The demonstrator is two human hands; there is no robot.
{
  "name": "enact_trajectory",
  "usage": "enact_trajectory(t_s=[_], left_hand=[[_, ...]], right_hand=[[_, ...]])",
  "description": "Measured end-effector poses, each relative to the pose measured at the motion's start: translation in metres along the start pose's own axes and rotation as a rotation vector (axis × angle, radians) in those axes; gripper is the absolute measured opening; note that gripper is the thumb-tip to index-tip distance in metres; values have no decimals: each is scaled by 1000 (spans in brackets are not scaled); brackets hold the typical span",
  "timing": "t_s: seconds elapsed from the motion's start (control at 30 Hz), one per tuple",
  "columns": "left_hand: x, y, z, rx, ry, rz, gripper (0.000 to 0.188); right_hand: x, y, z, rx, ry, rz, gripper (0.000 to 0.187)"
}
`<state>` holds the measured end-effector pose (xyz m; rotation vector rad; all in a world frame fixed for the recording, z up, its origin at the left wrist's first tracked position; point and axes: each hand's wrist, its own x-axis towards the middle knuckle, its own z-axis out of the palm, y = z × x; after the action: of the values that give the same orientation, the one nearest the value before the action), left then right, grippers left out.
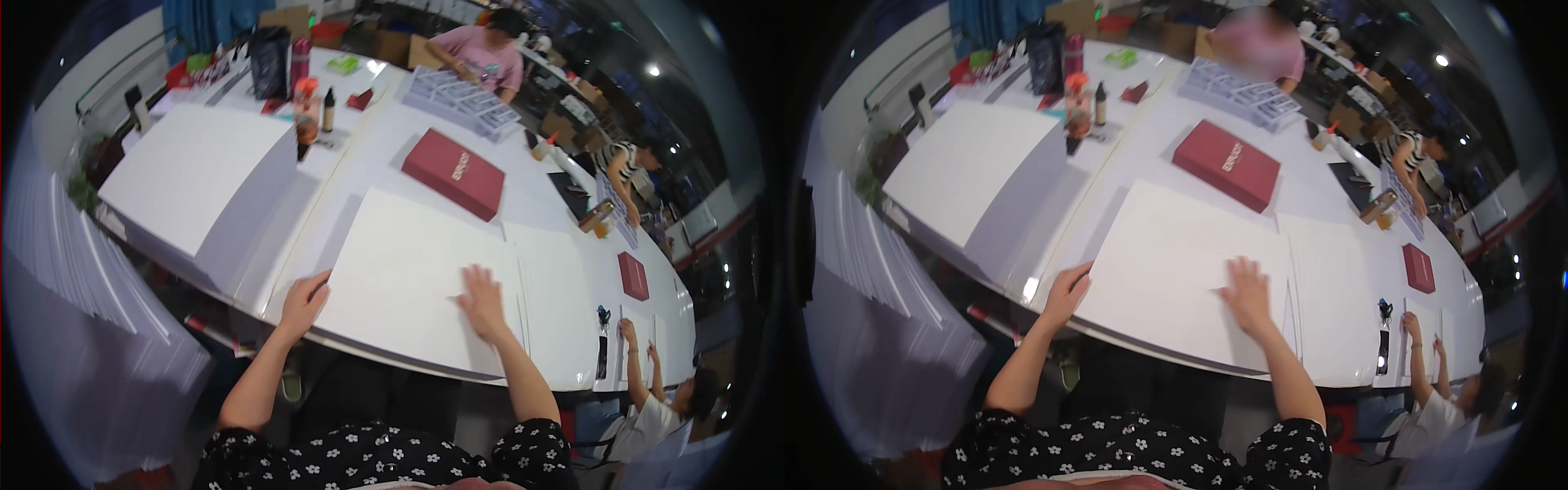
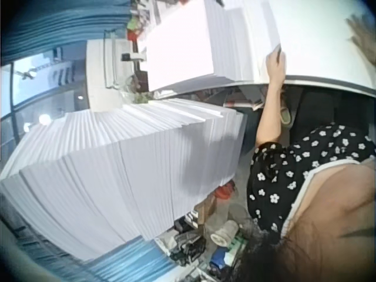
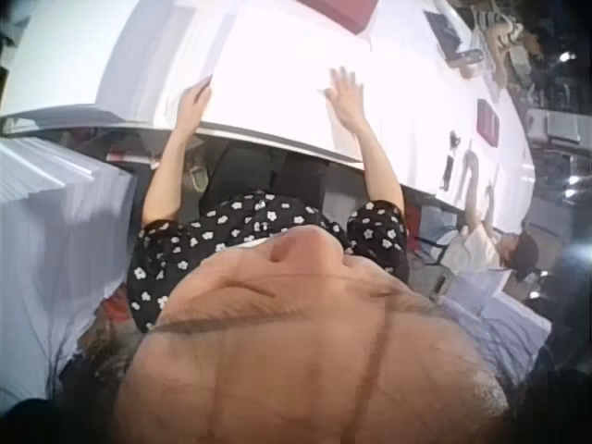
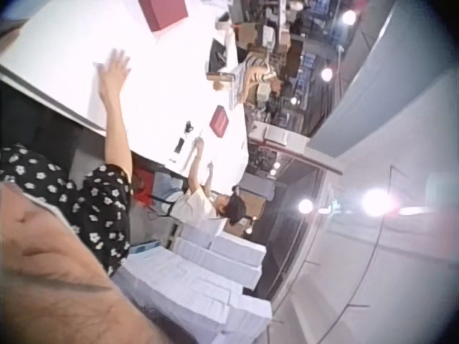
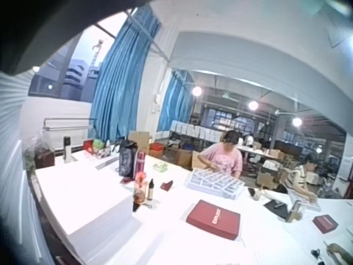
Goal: The person repeatedly places a white sheet of paper onto a table, aligns a purple grid-like frame over it, and then removes the frame. This cycle is performed continuously throughout the clip.
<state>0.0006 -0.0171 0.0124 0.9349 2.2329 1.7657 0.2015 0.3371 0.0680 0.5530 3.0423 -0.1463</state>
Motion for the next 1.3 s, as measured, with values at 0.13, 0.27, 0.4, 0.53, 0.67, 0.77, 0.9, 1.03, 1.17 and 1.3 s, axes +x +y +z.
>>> enact_trajectory(t_s=[0.13,0.27,0.4,0.53,0.67,0.77,0.9,1.03,1.17,1.3], left_hand=[[2,-2,-2,-162,-64,-67,37],[-1,10,3,-274,-62,-223,38],[8,-16,-7,-298,-81,-286,45],[17,0,-23,-239,-26,-432,40],[45,-18,-29,83,138,-256,32],[59,-71,-33,318,246,-25,32],[61,-95,-26,428,308,20,33],[54,-99,-25,264,434,-16,34],[54,-94,-26,261,407,-47,31],[55,-98,-34,383,402,-45,21]], right_hand=[[-29,134,10,-147,159,549,67],[-87,182,25,-23,249,794,71],[-107,177,59,20,209,755,71],[-107,168,68,-3,388,747,68],[-110,165,77,-94,527,686,56],[-109,161,73,-127,627,613,48],[-114,163,69,-130,668,597,44],[-117,162,69,-124,651,594,44],[-117,160,68,-116,668,592,43],[-113,159,67,-114,657,598,42]])
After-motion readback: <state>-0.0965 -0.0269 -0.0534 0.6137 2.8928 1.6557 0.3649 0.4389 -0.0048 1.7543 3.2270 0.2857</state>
